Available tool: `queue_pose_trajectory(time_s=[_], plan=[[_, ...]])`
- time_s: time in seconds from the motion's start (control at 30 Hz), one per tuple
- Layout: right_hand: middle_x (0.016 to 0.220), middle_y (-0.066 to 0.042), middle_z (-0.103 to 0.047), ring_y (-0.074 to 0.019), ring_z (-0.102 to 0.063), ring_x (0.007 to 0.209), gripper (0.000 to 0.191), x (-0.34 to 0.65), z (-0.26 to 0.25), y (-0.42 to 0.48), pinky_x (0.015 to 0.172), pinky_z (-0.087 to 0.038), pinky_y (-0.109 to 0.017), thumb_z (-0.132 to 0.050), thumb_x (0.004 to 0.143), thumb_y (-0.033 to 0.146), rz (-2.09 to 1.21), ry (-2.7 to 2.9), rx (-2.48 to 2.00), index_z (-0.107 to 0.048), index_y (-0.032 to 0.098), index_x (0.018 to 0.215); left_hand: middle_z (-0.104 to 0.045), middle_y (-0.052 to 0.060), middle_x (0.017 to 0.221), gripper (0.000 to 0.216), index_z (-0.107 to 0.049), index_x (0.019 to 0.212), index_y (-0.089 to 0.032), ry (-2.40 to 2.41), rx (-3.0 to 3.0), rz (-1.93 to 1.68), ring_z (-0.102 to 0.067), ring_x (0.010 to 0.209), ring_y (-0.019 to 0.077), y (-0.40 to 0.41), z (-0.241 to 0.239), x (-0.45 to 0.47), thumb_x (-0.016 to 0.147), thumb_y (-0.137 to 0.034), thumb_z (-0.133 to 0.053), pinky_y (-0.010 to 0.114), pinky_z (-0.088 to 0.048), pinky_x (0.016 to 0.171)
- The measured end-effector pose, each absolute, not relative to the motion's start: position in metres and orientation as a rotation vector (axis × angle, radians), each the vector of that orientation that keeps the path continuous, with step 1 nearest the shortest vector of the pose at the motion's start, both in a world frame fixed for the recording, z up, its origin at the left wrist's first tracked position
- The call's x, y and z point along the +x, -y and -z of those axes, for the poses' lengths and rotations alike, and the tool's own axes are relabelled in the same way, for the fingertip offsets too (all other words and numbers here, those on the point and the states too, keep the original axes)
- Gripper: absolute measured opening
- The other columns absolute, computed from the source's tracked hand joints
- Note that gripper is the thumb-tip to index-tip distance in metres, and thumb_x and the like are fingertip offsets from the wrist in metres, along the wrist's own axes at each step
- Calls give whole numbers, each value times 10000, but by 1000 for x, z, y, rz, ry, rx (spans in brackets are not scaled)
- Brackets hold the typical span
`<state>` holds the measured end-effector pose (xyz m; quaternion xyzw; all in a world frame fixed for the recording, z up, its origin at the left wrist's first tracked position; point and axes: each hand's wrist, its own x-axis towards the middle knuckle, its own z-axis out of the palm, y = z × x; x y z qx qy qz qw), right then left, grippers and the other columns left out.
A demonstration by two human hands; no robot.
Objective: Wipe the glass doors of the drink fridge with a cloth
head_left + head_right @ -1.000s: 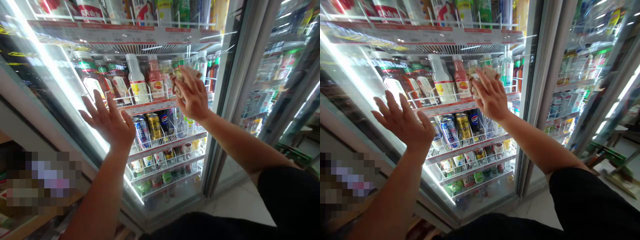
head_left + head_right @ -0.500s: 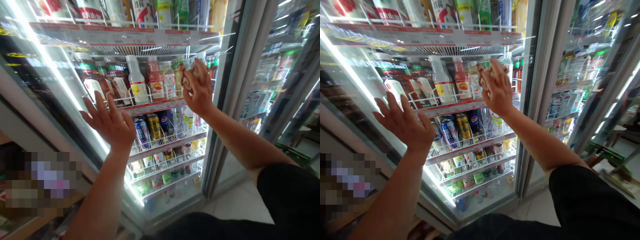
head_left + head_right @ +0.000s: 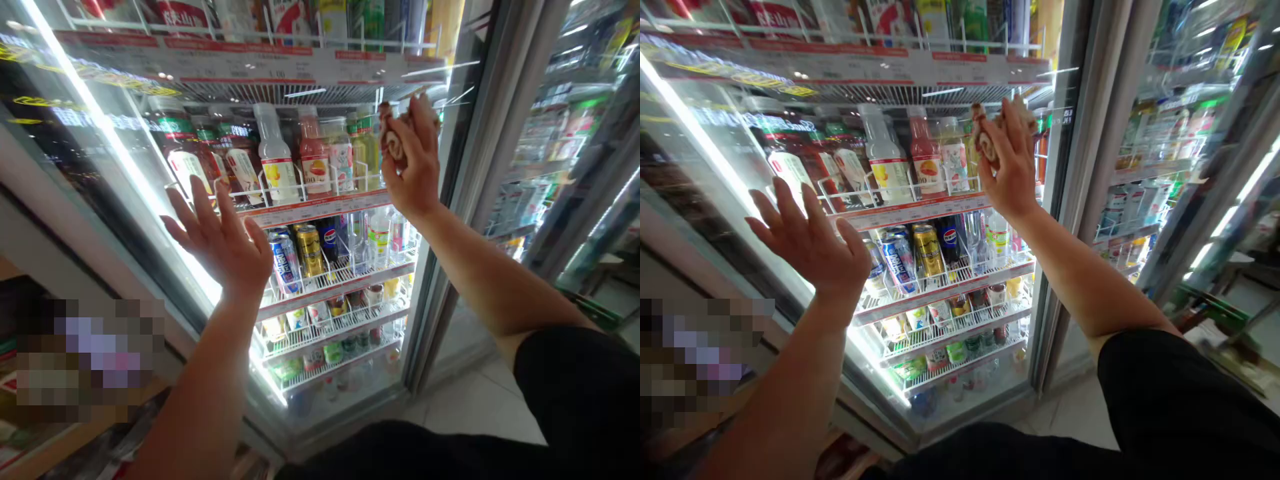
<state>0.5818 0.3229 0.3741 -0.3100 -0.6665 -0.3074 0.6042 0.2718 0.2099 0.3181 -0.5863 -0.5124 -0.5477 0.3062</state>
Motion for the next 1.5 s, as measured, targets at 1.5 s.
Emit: queue_pose_trajectory(time_s=[1.5], plan=[[1724, -13, -313, -336, -336, 1594, 630, 581, -289, -307, 1277, -376, -617, -488, 1024, 245, 672, 1528, -660, -350, 416, 1614, -239, 33, 1744, 677, -406, 1626, -192, 1288, -1533, 1527, 24, 1643, 285, -217, -316, 270, 1042, -533, -416, 581, 117, 1358]])
